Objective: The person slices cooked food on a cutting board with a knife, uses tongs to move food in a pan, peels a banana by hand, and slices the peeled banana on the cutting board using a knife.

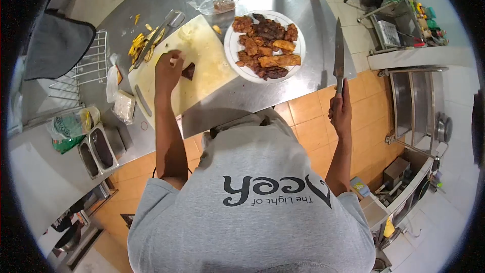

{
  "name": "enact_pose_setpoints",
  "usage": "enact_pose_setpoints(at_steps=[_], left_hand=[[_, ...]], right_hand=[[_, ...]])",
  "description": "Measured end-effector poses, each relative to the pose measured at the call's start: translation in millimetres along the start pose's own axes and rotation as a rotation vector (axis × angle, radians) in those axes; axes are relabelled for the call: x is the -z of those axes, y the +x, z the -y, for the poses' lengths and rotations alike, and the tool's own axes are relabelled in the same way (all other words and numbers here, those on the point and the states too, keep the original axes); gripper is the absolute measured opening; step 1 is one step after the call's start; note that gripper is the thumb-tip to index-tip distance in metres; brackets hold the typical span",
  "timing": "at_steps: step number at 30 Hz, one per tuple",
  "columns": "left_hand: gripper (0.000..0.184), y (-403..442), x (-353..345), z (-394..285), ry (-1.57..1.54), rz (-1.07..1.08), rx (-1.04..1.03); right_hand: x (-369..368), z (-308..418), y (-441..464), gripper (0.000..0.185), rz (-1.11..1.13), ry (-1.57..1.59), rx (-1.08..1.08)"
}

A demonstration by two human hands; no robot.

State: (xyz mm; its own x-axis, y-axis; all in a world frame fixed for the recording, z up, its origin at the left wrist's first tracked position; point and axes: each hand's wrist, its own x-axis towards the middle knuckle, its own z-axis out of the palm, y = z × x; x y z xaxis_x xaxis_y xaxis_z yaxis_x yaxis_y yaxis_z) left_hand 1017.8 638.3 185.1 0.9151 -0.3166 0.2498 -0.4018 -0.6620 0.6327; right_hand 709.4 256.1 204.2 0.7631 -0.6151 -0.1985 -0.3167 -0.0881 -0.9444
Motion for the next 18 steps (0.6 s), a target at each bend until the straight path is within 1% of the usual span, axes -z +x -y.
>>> enact_pose_setpoints(at_steps=[2, 4, 5, 8, 11, 14, 17, 18], left_hand=[[0.031, -9.6, 10.7, 3.2, 0.102, 0.196, 0.054], [0.041, -7.9, 15.1, -11.8, 0.182, 0.397, 0.123], [0.048, -6.8, 11.9, -8.4, 0.142, 0.458, 0.182], [0.05, -4.8, 10.0, -14.0, 0.238, 0.525, 0.26], [0.044, -11.2, 10.8, -11.9, 0.183, 0.483, 0.182], [0.035, -11.0, 4.8, -13.2, -0.405, 0.316, 0.476], [0.027, -13.6, 0.5, -43.4, -1.24, 0.155, 0.765], [0.025, -12.4, -2.7, -48.8, -1.335, 0.174, 0.766]], right_hand=[[-3.0, 0.7, 3.3, 0.05, 0.016, -0.037, -0.01], [-3.2, 0.9, 8.7, 0.05, 0.045, -0.069, 0.0], [-2.8, 1.3, 11.4, 0.05, 0.056, -0.069, 0.013], [0.0, 1.6, 17.6, 0.05, 0.079, -0.071, 0.034], [-0.7, 0.4, 25.6, 0.05, 0.095, -0.062, 0.035], [-1.5, -2.2, 29.0, 0.05, 0.092, -0.037, 0.031], [-1.9, -2.7, 27.8, 0.05, 0.086, -0.019, 0.013], [-1.9, -2.7, 27.6, 0.05, 0.087, -0.023, 0.003]])
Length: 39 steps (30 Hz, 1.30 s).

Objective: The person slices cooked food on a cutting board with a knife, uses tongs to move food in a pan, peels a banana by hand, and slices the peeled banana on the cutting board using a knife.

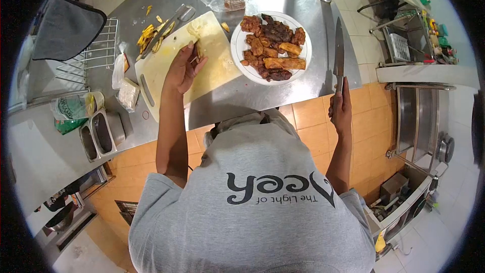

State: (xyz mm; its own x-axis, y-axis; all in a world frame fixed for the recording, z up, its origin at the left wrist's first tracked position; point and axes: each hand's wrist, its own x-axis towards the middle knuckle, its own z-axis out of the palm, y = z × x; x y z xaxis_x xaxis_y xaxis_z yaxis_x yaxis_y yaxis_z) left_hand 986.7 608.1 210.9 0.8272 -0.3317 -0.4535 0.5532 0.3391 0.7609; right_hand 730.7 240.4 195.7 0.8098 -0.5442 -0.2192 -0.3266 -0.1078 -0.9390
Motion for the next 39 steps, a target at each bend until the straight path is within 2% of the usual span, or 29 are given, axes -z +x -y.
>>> enact_pose_setpoints(at_steps=[2, 8, 14, 17, 20, 23, 26, 27, 30, 31, 32, 34, 35, 37, 39], left_hand=[[0.021, 1.8, -11.2, 3.2, -0.166, 0.09, 0.033], [0.023, -13.4, -60.5, 0.1, -0.404, 0.251, 0.084], [0.029, 3.2, -53.7, 15.5, -0.445, 0.478, 0.123], [0.028, 5.4, -54.3, 19.1, -0.389, 0.442, 0.119], [0.019, 0.2, -67.8, 16.3, -0.31, 0.334, 0.115], [0.018, -2.2, -82.4, 16.5, -0.112, 0.228, -0.014], [0.023, 14.5, -82.9, 32.0, 0.56, 0.059, -0.452], [0.019, 19.2, -86.4, 37.9, 0.588, 0.039, -0.552], [0.017, 31.0, -93.2, 54.2, 1.004, -0.056, -0.654], [0.018, 41.8, -91.3, 58.3, 1.283, -0.058, -0.978], [0.022, 44.6, -90.4, 71.3, 1.349, -0.211, -1.032], [0.026, 49.5, -84.5, 82.4, 1.342, -0.316, -1.072], [0.026, 48.6, -79.5, 84.0, 1.355, -0.367, -1.086], [0.028, 41.9, -81.6, 83.9, 1.368, -0.46, -1.112], [0.028, 40.1, -72.9, 83.7, 1.262, -0.42, -1.098]], right_hand=[[0.6, -0.2, 0.3, 0.051, 0.004, 0.008, -0.013], [7.5, -6.8, 1.8, 0.05, 0.0, 0.027, 0.027], [10.7, -5.8, -1.4, 0.05, -0.009, 0.053, 0.002], [10.8, -8.1, -4.0, 0.05, -0.013, 0.054, -0.029], [11.1, -10.7, -7.2, 0.05, -0.02, 0.038, -0.044], [14.2, -13.2, -9.3, 0.049, -0.003, 0.048, -0.035], [16.3, -15.5, -9.0, 0.048, -0.025, -0.202, 0.005], [17.0, -16.2, -6.8, 0.047, -0.021, -0.3, 0.13], [17.3, -8.4, -0.9, 0.048, 0.033, -0.397, 0.115], [17.1, -6.3, 1.5, 0.049, 0.046, -0.423, 0.089], [17.9, -10.0, 6.0, 0.049, 0.051, -0.42, 0.124], [19.1, -18.8, 16.3, 0.049, 0.064, -0.406, 0.189], [21.4, -17.6, 20.4, 0.048, 0.082, -0.404, 0.148], [23.1, -26.5, 33.5, 0.047, 0.068, -0.419, 0.299], [22.5, -26.9, 47.9, 0.046, 0.075, -0.488, 0.388]])
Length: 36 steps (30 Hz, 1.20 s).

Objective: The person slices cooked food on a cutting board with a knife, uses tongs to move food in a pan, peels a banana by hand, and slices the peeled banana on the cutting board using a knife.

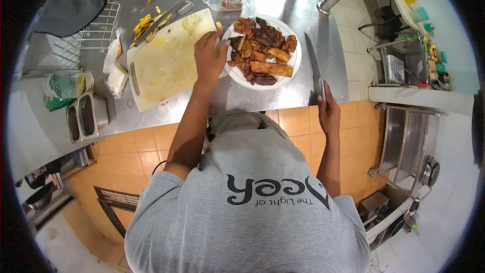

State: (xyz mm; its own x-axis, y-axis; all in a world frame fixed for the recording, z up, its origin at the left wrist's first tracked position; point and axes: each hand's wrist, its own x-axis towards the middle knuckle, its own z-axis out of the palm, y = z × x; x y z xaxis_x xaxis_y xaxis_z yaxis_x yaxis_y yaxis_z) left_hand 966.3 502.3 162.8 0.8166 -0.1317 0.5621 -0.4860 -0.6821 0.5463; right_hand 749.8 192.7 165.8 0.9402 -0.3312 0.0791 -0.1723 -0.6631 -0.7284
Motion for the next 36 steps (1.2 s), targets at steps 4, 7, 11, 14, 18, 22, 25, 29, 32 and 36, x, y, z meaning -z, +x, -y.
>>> enact_pose_setpoints(at_steps=[4, 7, 11, 14, 18, 22, 25, 29, 32, 36], left_hand=[[0.025, -14.5, 23.5, -12.7, -0.047, 0.025, 0.063], [0.024, -21.2, 32.1, -40.0, 0.027, 0.094, -0.019], [0.025, -16.1, 19.9, -84.9, 0.074, 0.325, -0.165], [0.027, -13.0, 3.4, -105.1, 0.088, 0.49, -0.208], [0.03, -10.9, -8.8, -115.4, 0.244, 0.652, -0.187], [0.025, -8.2, -12.2, -113.3, 0.181, 0.643, -0.171], [0.025, -7.5, -10.9, -114.4, 0.163, 0.632, -0.167], [0.022, -11.2, -7.6, -112.3, 0.11, 0.562, -0.235], [0.021, -18.7, -14.6, -100.3, 0.149, 0.524, -0.253], [0.023, -18.5, -5.0, -99.6, 0.049, 0.397, -0.106]], right_hand=[[8.7, -1.1, 12.5, 0.043, 0.012, -0.125, 0.069], [8.4, -0.2, 19.2, 0.043, -0.016, -0.052, 0.095], [6.9, -0.3, 21.1, 0.044, -0.057, 0.006, 0.126], [7.7, -4.7, 21.3, 0.045, -0.049, 0.0, 0.118], [10.8, -1.1, 21.2, 0.044, 0.012, 0.045, 0.047], [7.3, -5.8, 20.2, 0.046, -0.067, 0.071, 0.108], [4.3, -7.6, 20.5, 0.046, -0.088, 0.089, 0.084], [9.5, -1.8, 20.7, 0.045, -0.023, 0.135, -0.009], [6.5, -6.3, 22.3, 0.045, -0.038, 0.16, 0.008], [6.8, -7.1, 24.0, 0.045, -0.063, 0.15, 0.048]])
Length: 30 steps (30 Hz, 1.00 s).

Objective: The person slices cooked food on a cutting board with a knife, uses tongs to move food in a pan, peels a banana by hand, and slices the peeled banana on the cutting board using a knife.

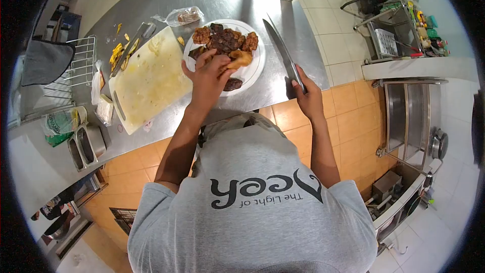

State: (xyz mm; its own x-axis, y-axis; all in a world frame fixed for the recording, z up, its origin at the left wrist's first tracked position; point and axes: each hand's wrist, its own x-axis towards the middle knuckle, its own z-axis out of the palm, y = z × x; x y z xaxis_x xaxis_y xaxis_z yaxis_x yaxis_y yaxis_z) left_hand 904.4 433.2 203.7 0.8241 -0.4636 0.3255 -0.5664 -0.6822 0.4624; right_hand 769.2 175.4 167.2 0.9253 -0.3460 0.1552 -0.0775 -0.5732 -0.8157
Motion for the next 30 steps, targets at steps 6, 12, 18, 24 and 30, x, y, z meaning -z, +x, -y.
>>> enact_pose_setpoints(at_steps=[6, 12, 18, 24, 30], left_hand=[[0.026, 8.4, 32.6, -3.1, -0.105, 0.072, 0.246], [0.028, 11.6, 36.3, 15.3, -0.218, 0.035, 0.295], [0.029, 7.2, 47.1, 41.7, -0.337, 0.039, 0.393], [0.03, -7.9, 83.9, 107.8, -0.172, 0.161, 0.603], [0.036, -41.9, 88.2, 179.7, 0.028, 0.304, 0.541]], right_hand=[[1.6, 6.4, 2.6, 0.045, 0.011, -0.017, -0.039], [0.4, 0.5, 4.0, 0.044, 0.002, -0.021, 0.019], [3.4, 12.0, 4.7, 0.043, 0.061, 0.017, -0.105], [2.2, 17.8, 1.1, 0.041, 0.032, 0.035, -0.004], [-9.6, 72.2, -20.6, 0.05, 0.326, 0.103, -0.004]])
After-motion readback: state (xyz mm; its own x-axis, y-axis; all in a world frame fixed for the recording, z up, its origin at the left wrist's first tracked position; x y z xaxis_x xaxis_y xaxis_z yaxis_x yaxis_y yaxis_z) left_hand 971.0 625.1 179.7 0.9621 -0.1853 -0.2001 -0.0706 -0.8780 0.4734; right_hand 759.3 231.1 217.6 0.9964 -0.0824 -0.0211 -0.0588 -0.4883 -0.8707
